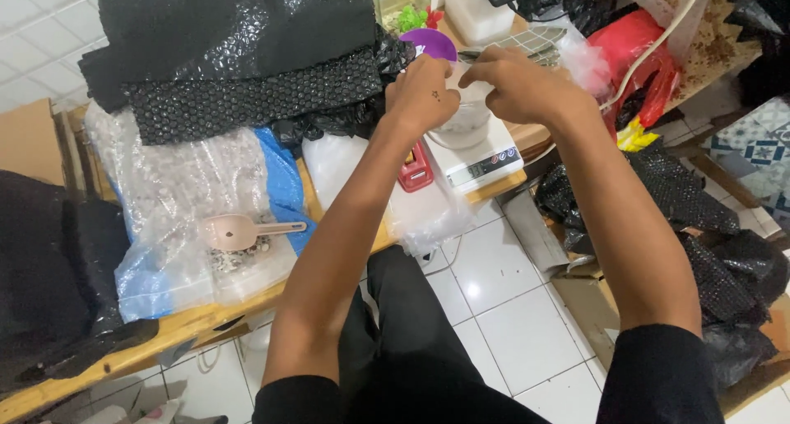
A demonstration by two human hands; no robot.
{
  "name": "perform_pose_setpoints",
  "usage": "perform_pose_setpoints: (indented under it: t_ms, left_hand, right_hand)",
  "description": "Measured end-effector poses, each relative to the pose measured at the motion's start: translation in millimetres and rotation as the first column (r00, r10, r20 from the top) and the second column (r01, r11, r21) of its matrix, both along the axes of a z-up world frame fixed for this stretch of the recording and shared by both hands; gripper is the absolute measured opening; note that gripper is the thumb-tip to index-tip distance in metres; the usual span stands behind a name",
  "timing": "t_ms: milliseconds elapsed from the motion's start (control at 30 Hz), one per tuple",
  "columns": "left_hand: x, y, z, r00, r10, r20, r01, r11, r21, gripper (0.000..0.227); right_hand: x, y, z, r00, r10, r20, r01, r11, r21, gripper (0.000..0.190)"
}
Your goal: The person is scooping small items into plastic bags, folding a cardboard box, and then packing the bags into the box for shipping.
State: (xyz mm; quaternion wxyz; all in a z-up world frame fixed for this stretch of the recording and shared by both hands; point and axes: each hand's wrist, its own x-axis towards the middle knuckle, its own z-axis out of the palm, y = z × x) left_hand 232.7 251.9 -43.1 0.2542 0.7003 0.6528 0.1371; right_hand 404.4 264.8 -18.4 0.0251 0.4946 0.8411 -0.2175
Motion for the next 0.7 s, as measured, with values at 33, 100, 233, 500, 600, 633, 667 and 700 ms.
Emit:
perform_pose_setpoints:
  t_ms: [33,100,233,500,600,633,667,700]
  left_hand:
    - [1.1,0.6,-0.9,1.000,0.000,0.001,0.000,1.000,0.002,0.050]
    - [3.5,2.0,-2.3,0.999,0.039,-0.001,-0.039,0.999,0.019,0.008]
    - [-1.0,0.7,0.9,0.998,0.031,0.049,-0.030,0.999,-0.013,0.009]
    - [-19.1,-30.3,23.1,0.979,0.010,0.205,-0.026,0.997,0.077,0.024]
    - [-26.5,-44.6,23.4,0.983,-0.036,0.181,0.009,0.989,0.146,0.034]
    - [-29.5,-52.8,28.6,0.983,-0.034,0.179,0.007,0.989,0.150,0.034]
    - [-33.0,-62.1,33.0,0.981,-0.062,0.182,0.034,0.987,0.157,0.036]
    - [-36.8,-71.6,37.3,0.979,-0.090,0.184,0.060,0.985,0.163,0.040]
  right_hand:
    - [2.4,5.3,-5.6,1.000,0.000,0.001,0.000,1.000,0.002,0.066]
    - [7.6,16.6,-15.7,0.997,0.064,-0.044,-0.064,0.998,0.015,0.072]
    - [14.5,21.0,-23.1,0.991,0.070,-0.114,-0.066,0.997,0.039,0.068]
    - [13.3,7.1,-26.8,0.891,0.220,-0.397,-0.066,0.928,0.368,0.024]
    - [2.2,-7.6,-19.4,0.865,0.199,-0.460,-0.016,0.929,0.371,0.022]
    - [-0.9,-8.5,-21.5,0.864,0.203,-0.461,-0.018,0.927,0.374,0.022]
    - [-4.7,-10.3,-24.3,0.824,0.281,-0.492,-0.008,0.874,0.486,0.023]
    - [-8.9,-12.2,-27.2,0.780,0.362,-0.510,0.010,0.808,0.589,0.025]
